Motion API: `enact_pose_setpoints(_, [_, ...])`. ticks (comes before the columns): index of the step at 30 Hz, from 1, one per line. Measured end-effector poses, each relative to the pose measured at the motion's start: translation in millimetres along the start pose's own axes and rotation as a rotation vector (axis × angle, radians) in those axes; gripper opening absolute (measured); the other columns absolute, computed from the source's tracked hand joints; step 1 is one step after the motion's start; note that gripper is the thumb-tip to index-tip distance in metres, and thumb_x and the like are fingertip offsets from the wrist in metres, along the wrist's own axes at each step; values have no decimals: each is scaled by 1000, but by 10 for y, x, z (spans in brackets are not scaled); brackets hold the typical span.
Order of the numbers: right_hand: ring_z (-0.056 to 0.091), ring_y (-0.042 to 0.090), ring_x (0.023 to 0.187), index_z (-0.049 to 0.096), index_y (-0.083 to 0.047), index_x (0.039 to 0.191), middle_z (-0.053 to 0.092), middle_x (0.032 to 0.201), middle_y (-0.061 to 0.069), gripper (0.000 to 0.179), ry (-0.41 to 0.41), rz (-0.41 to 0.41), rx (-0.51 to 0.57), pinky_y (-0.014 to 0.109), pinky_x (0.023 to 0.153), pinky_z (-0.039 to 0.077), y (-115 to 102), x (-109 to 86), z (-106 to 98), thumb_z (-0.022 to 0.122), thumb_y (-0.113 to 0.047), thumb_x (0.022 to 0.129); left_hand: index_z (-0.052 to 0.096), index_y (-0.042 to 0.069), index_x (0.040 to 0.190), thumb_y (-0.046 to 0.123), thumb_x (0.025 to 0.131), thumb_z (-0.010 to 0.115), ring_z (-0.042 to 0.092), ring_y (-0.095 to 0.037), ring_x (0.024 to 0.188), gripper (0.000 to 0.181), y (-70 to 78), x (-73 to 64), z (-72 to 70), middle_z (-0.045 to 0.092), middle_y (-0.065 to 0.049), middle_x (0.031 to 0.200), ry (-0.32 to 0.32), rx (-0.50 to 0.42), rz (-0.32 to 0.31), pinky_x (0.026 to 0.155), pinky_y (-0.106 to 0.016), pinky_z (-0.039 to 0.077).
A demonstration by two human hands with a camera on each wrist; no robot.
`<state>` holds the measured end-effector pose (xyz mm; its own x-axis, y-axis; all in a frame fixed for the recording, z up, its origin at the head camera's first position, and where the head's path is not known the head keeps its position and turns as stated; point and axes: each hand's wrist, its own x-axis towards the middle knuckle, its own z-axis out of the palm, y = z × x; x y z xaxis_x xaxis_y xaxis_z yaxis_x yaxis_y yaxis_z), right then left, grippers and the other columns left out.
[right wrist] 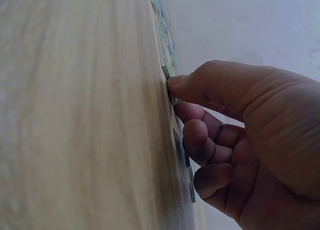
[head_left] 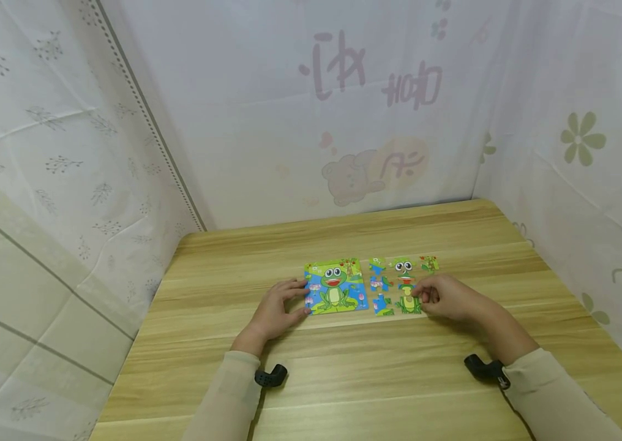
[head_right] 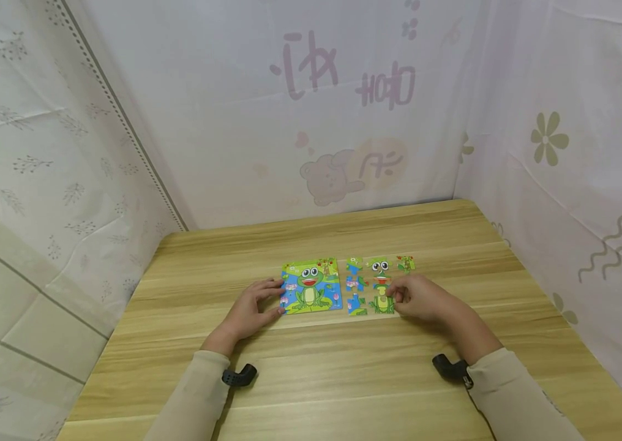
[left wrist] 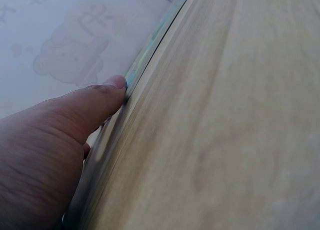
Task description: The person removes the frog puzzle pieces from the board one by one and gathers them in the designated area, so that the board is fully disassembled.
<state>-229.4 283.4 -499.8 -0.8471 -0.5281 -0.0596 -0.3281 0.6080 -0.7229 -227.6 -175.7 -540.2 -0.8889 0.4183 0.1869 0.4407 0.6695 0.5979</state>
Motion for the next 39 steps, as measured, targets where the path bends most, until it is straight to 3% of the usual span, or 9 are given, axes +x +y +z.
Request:
enact_pose_setpoints(11, [56,14,77,74,-2,112,63,89,2,22,9,-19,-4,24,63,53,-5,-13,3,70,6,92,71,18,137,34,94,81,39,-22,150,47,2,3,7,53,5,157,8,11,4,125,-51,28])
enact_pose_setpoints(19, [55,15,75,73,-4,113,61,87,1,21,7,15,-3,24,62,51,-17,-5,-9,71,2,93,71,18,137,34,94,82,39,-23,150,47,5,-1,9,53,5,156,9,7,12,125,-53,27])
enact_pose_setpoints(39, [61,15,77,72,-7,121,66,92,-5,23,20,3,-110,28,65,56,-259,262,4,73,-11,98,71,19,137,35,94,82,39,-22,150,47,-21,-4,19,53,5,156,21,6,17,124,-53,29])
